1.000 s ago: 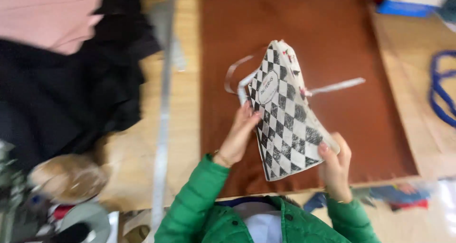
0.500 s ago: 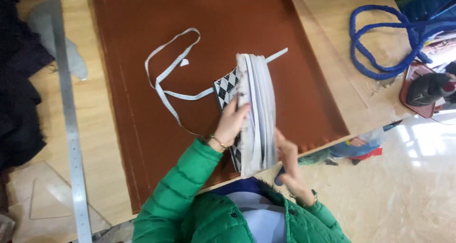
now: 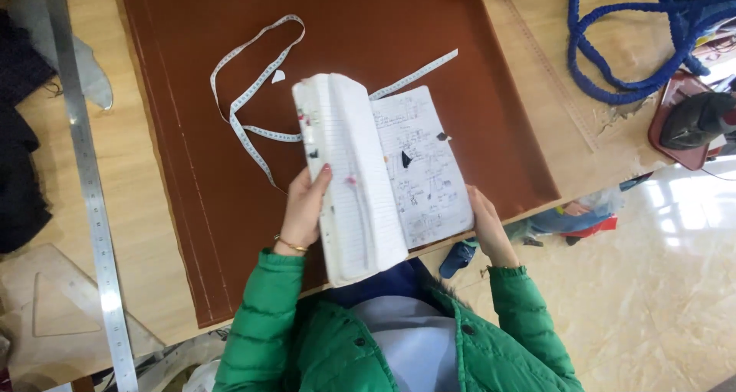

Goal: The person measures and marks a large piece of brown fabric on a wooden table using a triangular ruler, a long metal ruler, and a piece of chalk. They draw straight lines along the edges of the rulers and later consult a notebook while handling a measuring tape.

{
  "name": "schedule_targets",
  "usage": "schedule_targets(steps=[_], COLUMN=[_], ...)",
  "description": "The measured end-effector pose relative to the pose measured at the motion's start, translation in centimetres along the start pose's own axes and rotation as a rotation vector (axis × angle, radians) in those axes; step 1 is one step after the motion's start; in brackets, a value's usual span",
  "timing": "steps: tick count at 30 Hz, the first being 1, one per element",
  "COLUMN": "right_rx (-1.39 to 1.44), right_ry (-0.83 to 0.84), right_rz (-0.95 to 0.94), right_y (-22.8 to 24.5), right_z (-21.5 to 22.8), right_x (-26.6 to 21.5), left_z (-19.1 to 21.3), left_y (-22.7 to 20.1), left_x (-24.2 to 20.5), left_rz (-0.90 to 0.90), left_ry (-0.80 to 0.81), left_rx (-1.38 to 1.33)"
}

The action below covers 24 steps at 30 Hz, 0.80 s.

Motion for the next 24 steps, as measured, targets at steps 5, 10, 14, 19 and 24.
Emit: schedule_targets(steps=[5,10,14,19,24], right_rx=[-0.477,-0.636,-0.490,-0.514,-0.492], right_ry=[-0.212,-0.124,0.154,0.311,0.326], right_rz=[0.128,0.440,0.504,0.533,0.499], right_y=[3.2,3.5,6.5,10.2,11.6], right_z=[-3.1,-5.8,-10.2,-14.0,-17.2], right_x=[-1.6,-2.5,-2.8,-0.7,1.0], left_z=[3.0,1.3,-0.1,-0.5,-0.8], left_y=[-0.9,0.9,2.8,2.5,1.8], left_x=[-2.0,-1.7,-0.1,0.6,0.6], left_rz=[0.057,0.070,0.077,0.076,0.063], left_ry=[-0.062,-0.010,0.068,0.151,0.203], left_rx=[-0.118,-0.252,-0.372,-0.348,-0.305])
Point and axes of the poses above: each hand's wrist, its own x-axis towards the middle knuckle, its own z-axis out of the back of the hand, y = z × x, the point moved 1 cm from there along x, towards the middle knuckle, and after that the axes turned 9 degrees about x, right-handed, at the moved point
